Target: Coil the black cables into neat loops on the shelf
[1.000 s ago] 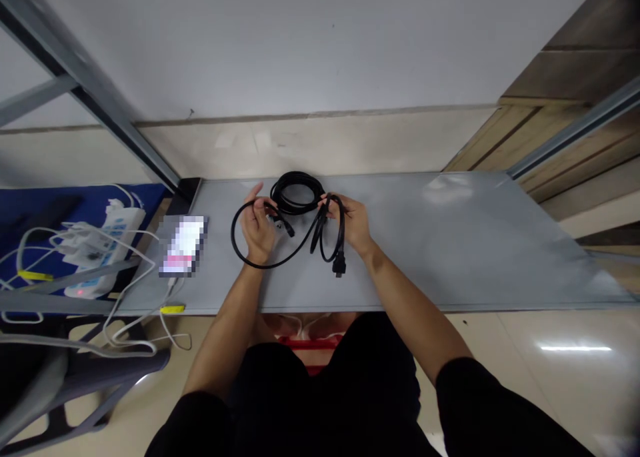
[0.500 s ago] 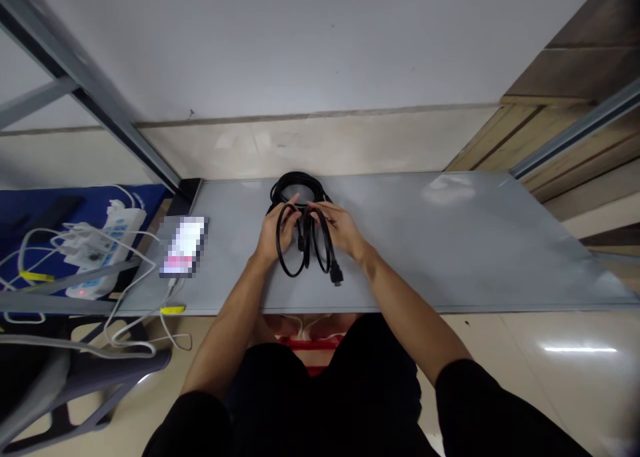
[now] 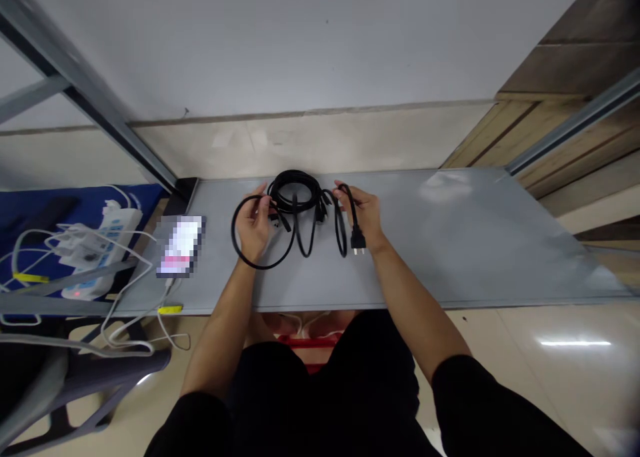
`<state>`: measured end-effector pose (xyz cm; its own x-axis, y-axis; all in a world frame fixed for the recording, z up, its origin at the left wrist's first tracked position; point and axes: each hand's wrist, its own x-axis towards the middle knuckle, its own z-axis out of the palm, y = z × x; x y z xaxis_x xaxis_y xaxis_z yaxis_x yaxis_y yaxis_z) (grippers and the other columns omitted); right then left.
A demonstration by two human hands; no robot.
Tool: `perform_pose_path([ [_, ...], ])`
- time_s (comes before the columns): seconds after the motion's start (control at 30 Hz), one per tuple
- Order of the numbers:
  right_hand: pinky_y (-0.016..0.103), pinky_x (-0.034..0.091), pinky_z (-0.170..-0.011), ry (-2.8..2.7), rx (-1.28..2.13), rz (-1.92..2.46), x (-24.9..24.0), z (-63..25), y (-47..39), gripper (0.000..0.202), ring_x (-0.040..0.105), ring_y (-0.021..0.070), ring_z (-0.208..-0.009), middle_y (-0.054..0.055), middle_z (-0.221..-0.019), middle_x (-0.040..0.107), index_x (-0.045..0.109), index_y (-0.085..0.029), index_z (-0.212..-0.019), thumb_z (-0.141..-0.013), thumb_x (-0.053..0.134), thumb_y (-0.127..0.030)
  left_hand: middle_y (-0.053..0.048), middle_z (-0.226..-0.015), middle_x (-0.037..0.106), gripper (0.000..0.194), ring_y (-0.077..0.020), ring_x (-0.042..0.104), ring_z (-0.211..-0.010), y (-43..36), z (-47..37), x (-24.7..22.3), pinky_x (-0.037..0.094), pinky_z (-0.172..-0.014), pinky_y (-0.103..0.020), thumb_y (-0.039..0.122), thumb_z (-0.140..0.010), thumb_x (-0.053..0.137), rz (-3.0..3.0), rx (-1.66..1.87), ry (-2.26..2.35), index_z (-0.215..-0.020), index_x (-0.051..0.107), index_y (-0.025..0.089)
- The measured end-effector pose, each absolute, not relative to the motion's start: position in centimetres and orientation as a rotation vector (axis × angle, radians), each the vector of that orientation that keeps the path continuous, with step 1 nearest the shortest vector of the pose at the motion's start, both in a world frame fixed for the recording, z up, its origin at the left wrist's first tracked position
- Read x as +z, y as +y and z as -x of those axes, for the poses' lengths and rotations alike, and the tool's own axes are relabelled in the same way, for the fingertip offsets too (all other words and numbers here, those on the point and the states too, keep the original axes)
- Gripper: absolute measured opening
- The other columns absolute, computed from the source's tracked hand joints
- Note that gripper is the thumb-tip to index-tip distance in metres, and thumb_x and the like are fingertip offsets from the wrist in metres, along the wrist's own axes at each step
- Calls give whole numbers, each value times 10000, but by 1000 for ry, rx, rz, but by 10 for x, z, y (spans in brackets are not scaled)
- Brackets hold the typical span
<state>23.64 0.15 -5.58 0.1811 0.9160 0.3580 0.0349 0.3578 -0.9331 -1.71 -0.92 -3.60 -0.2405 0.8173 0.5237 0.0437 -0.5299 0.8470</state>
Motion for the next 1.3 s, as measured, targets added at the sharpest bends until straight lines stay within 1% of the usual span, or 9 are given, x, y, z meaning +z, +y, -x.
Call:
perform_pose_path([
  [0.1, 449, 726, -819, -1147, 810, 993, -60, -243, 10, 558, 807, 251, -964, 78, -1084, 851, 852, -268, -1147, -875, 810, -753, -23, -907, 740, 562, -135, 739, -799, -7, 23, -32, 656, -700, -235, 693, -956, 787, -1372, 1894, 1123, -1257, 809, 220],
  [0.23, 401, 678, -851, -1123, 754, 954, -67, -255, 24, 503, 773, 207, -927, 42, -1004, 785, 770, -299, -1135, -932, 725, -756, -17, -900, 722, 556, -138, 737, -809, -4, 30, -28, 663, -710, -239, 702, -945, 793, -1275, 1953, 1181, -1236, 800, 228],
  [0.33, 378, 650, -778, -1108, 785, 944, -70, -266, 31, 468, 729, 201, -858, 24, -935, 706, 725, -324, -1186, -986, 638, -739, -24, -903, 711, 573, -153, 753, -841, -2, 33, -29, 669, -726, -256, 720, -953, 771, -1250, 1990, 1193, -1241, 792, 225],
  [0.43, 384, 626, -700, -1078, 870, 909, -69, -279, 31, 550, 688, 210, -783, 33, -903, 678, 717, -309, -1216, -1009, 539, -787, -27, -905, 702, 621, -163, 765, -857, -2, 33, -29, 667, -738, -269, 755, -943, 757, -1240, 2019, 1203, -1244, 787, 212],
  [0.63, 330, 520, -522, -953, 968, 917, -59, -294, 26, 761, 589, 187, -614, 0, -710, 544, 640, -292, -940, -940, 360, -1000, -19, -903, 708, 706, -162, 762, -855, -2, 36, -27, 662, -748, -269, 848, -889, 743, -1238, 2026, 1213, -1212, 775, 221],
  [0.8, 356, 480, -529, -759, 1121, 896, -47, -296, 24, 740, 521, 202, -596, -13, -668, 447, 470, -298, -764, -891, 433, -1026, -30, -917, 714, 656, -178, 752, -877, -2, 37, -26, 654, -736, -285, 823, -918, 730, -1226, 2070, 1221, -1178, 762, 221],
  [1.0, 260, 423, -462, -432, 1155, 835, -37, -280, 21, 684, 453, 118, -507, -69, -613, 399, 377, -266, -722, -970, 563, -876, -30, -872, 687, 511, -167, 718, -810, -4, 32, -22, 589, -629, -247, 682, -961, 756, -1189, 2037, 1254, -1082, 777, 186],
  [1.17, 238, 416, -441, -461, 1147, 929, -40, -269, 20, 699, 405, 91, -482, -97, -600, 379, 361, -273, -721, -841, 835, -772, -42, -820, 730, 503, -162, 736, -749, -9, 27, -21, 586, -610, -245, 667, -939, 800, -1285, 1887, 1165, -1034, 802, 173],
  [1.3, 233, 415, -449, -581, 1156, 962, -43, -264, 18, 717, 413, 88, -500, -102, -609, 367, 381, -275, -729, -757, 922, -745, -62, -785, 771, 555, -172, 750, -712, -11, 24, -23, 591, -598, -258, 709, -899, 827, -1370, 1725, 1072, -1010, 827, 165],
])
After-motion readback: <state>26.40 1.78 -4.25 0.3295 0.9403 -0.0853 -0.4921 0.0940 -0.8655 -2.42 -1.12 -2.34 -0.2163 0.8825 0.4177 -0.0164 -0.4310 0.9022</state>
